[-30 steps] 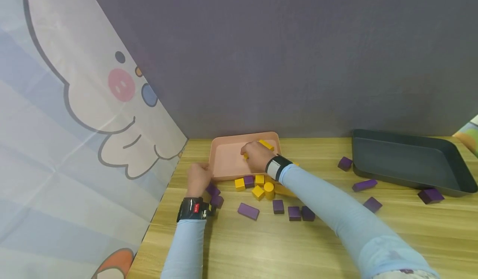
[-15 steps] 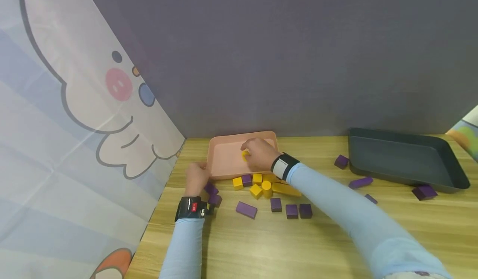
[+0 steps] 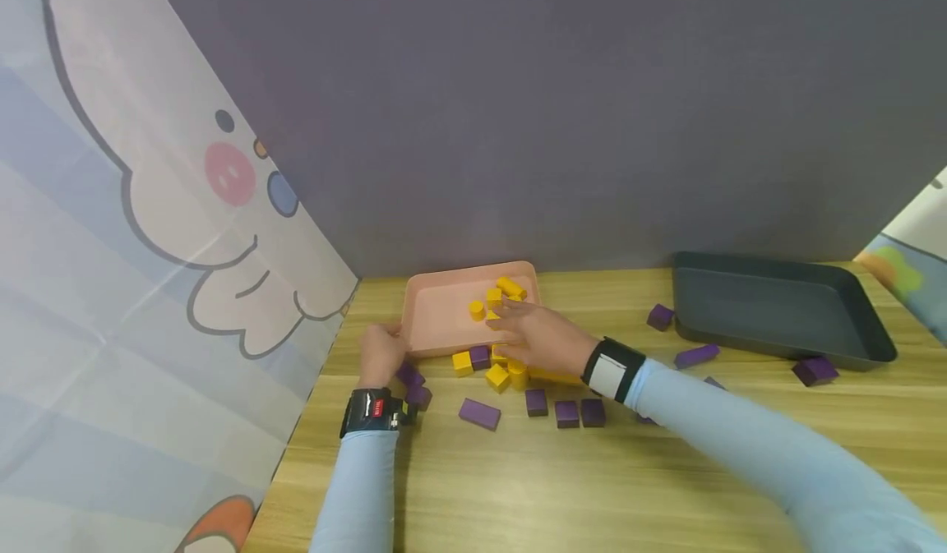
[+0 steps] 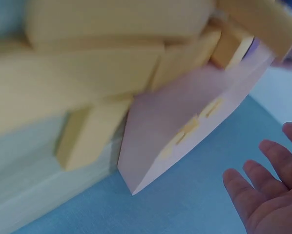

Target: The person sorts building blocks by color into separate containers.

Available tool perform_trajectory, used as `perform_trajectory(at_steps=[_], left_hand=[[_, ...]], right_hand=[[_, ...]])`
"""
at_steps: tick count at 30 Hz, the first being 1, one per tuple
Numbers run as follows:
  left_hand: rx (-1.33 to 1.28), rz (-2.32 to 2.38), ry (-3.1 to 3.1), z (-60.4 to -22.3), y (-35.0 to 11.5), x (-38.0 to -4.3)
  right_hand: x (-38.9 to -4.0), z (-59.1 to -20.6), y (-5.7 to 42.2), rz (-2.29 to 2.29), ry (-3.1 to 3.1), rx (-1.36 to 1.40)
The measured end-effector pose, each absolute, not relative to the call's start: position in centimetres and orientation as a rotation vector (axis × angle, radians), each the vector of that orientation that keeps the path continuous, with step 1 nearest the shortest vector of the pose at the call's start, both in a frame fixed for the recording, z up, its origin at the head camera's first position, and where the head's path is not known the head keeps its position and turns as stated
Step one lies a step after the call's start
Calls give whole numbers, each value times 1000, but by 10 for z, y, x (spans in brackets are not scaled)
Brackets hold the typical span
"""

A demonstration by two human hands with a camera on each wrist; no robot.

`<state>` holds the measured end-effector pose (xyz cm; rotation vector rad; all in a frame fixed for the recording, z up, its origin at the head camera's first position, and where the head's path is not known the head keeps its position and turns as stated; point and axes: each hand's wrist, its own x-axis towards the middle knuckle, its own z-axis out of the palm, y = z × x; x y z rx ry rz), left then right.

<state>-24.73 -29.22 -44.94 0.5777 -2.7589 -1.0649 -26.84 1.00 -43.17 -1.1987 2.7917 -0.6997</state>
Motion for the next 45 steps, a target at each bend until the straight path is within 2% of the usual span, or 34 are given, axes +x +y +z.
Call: perform_trajectory(at_steps=[6, 12, 45], left_hand=[[629, -1041, -2771, -451, -294, -248], [640, -1033, -2764, -453, -294, -247], [554, -1001, -2745, -454, -289, -249]], right_hand=[[-243, -444, 20, -696, 2709, -1294], [-234, -456, 21, -646, 2700, -1330], [-239, -458, 23, -761, 2688, -1165]])
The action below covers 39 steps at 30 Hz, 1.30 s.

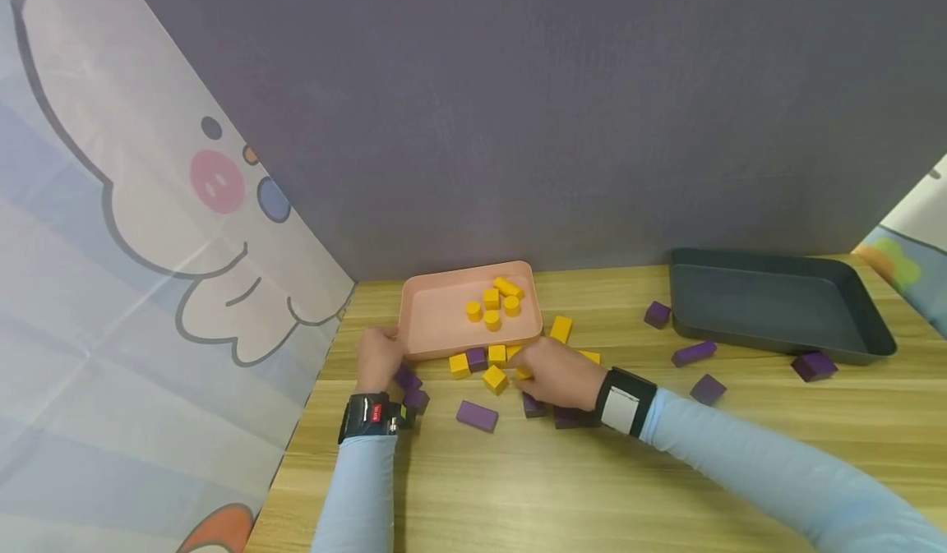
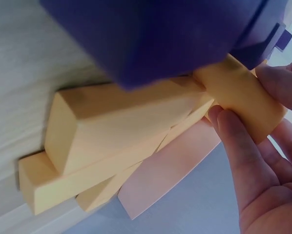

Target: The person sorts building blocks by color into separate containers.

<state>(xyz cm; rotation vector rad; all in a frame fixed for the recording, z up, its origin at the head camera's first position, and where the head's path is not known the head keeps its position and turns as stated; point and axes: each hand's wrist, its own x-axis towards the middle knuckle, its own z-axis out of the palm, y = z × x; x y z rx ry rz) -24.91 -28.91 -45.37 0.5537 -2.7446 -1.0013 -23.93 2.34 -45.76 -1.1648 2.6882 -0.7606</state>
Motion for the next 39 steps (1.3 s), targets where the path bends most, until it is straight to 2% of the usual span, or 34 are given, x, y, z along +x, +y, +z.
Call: perform_trajectory(at_steps=[10, 21, 30, 39], left_hand=[[603, -1018, -2773, -454, -290, -250], [580, -1021, -2769, -454, -291, -250], [629, -1074, -2770, -455, -292, -250], [614, -1052, -2770, -454, -288, -250]], right_hand=[[-239, -451, 26, -788, 2686, -1054], [-246, -426, 19, -906, 2707, -932], [-259, -418, -9, -951, 2771, -975], [-288, -430, -42, -993, 2806, -911]])
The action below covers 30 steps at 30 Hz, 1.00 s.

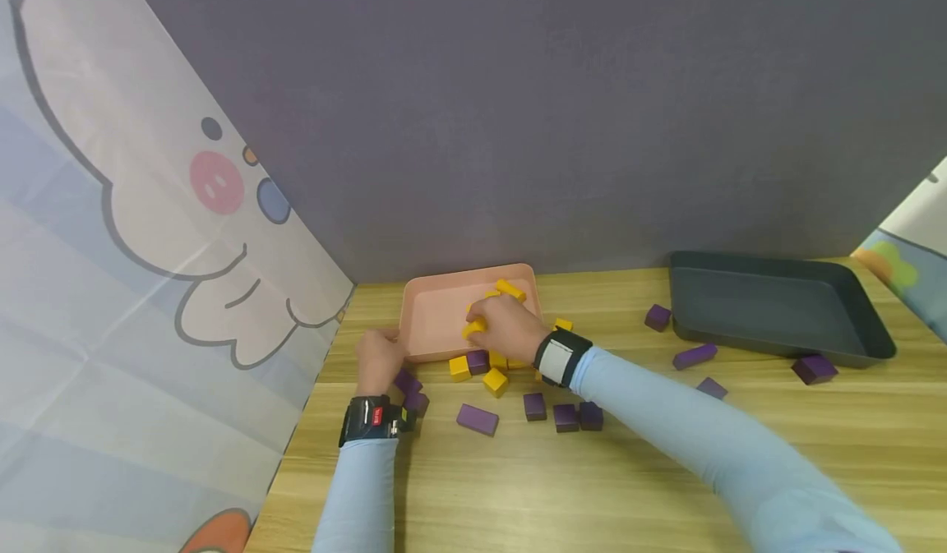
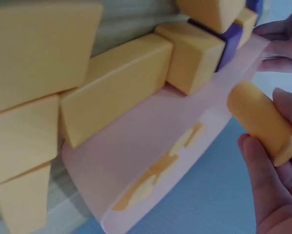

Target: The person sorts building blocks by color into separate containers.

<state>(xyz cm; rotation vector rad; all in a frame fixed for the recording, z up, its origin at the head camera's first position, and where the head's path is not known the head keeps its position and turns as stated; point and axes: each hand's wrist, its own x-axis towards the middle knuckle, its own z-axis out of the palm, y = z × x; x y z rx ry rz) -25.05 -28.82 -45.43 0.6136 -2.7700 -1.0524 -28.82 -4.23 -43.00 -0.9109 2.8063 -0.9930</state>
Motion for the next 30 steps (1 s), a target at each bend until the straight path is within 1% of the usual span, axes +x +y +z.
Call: perform_trajectory(at_steps=[11, 25, 30], left_hand=[[631, -1017, -2776, -455, -288, -253], [625, -1022, -2779, -455, -288, -254], [613, -1014, -2766, -455, -288, -254]], right_hand=[[-308, -445, -65, -934, 2774, -922], [-313, -452, -84, -788, 2822, -1035], [-314, -456, -83, -820, 2802, -1016]])
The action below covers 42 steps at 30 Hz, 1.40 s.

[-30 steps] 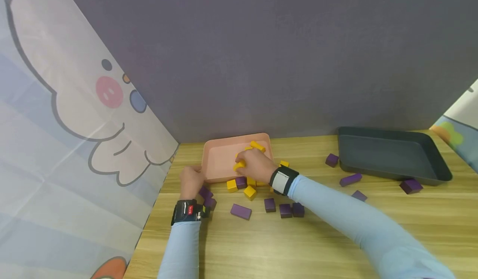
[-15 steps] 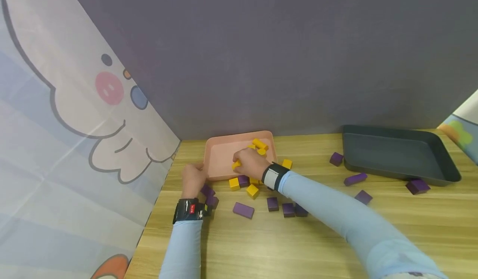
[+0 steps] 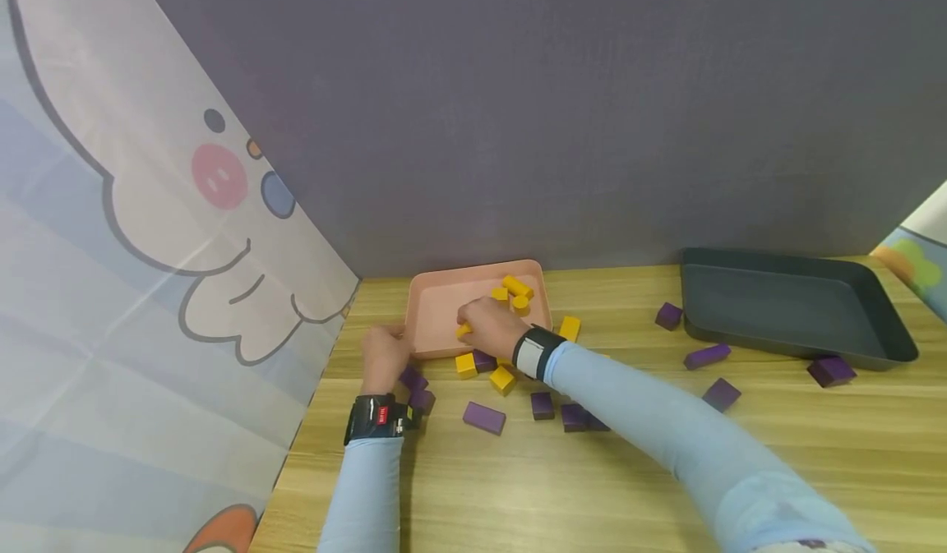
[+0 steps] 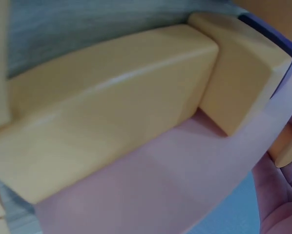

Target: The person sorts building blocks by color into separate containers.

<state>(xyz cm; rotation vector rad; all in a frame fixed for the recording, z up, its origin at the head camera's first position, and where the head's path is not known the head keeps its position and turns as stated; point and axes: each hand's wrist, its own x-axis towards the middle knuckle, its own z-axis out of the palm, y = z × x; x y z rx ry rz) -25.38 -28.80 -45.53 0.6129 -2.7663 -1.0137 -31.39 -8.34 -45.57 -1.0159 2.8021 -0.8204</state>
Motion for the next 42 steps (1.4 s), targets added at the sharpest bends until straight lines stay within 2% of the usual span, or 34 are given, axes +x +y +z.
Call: perform_trajectory(at_steps=[12, 20, 26, 32, 42], left_hand=[[566, -1005, -2766, -457, -284, -259], [542, -1008, -2791, -458, -284, -262], [537, -1059, -2796, -457, -288, -266], [529, -1046, -2799, -457, -297, -269], [503, -1018, -2794, -456, -304, -269]], right_hand=[[-318, -464, -65, -795, 2843, -971], [-315, -453, -44, -866, 2871, -923], [-316, -442, -13, -946, 2917, -954], [-324, -437, 27, -955, 2948, -820], [-331, -458, 88, -692, 2991, -940]])
